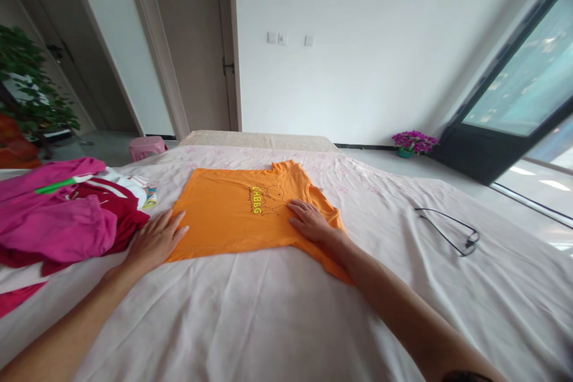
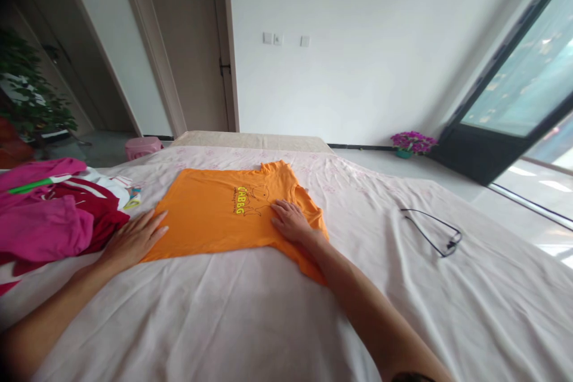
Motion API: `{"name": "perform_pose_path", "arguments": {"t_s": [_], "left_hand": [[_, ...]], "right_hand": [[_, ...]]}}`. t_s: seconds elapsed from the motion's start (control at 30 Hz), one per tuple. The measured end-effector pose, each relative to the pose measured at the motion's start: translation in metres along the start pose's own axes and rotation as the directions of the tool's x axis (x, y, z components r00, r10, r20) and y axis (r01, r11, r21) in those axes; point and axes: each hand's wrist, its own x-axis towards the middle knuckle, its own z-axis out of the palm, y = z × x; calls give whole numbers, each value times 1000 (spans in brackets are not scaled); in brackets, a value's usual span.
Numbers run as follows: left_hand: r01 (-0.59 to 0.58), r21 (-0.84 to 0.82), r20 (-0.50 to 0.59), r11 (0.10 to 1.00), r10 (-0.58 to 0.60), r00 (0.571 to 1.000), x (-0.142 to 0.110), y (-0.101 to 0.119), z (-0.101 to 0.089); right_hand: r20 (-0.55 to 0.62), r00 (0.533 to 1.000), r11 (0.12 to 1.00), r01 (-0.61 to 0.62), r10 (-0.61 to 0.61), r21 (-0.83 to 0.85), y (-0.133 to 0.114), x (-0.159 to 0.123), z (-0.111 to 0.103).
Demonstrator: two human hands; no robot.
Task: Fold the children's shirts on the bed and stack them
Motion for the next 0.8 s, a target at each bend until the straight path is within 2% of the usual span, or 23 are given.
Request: {"name": "perform_pose_path", "arguments": {"t_s": [0.13, 0.2, 0.27, 0.37, 0.5, 0.6, 0.67, 0.73, 0.8], "left_hand": [[-54, -29, -53, 998, 52, 997, 1, -5, 5], [-74, -40, -104, 996, 70, 992, 0, -7, 5], [-101, -49, -178, 994, 91, 980, -1, -6, 1], [-185, -95, -260, 978, 155, 953, -3, 3, -12], [-292, -224, -270, 930, 229, 935, -6, 18, -27], [-296, -311, -235, 903, 228, 945, -6, 21, -26], [-266, -356, -199, 896, 205, 958, -4, 17, -21], [-236, -395, -170, 888, 182, 969, -2, 12, -16], [-213, -426, -151, 879, 164, 975, -1, 7, -13]], "right_hand": [[-15, 1000, 985, 13, -11, 172, 6, -16, -18], [-56, 998, 973, -16, 30, 229, 3, -36, -32], [-39, 998, 970, -41, 52, 241, -5, -62, -47], [111, 994, 981, -29, 7, 193, -24, -104, -65], [128, 990, 999, 49, -51, 19, -43, -135, -69], [58, 998, 1000, -2, 3, -6, -44, -131, -58], [20, 996, 991, -84, 82, 104, -36, -117, -51], [18, 973, 926, -226, 232, 302, -22, -99, -47], [23, 914, 814, -371, 404, 446, -6, -84, -47]]}}
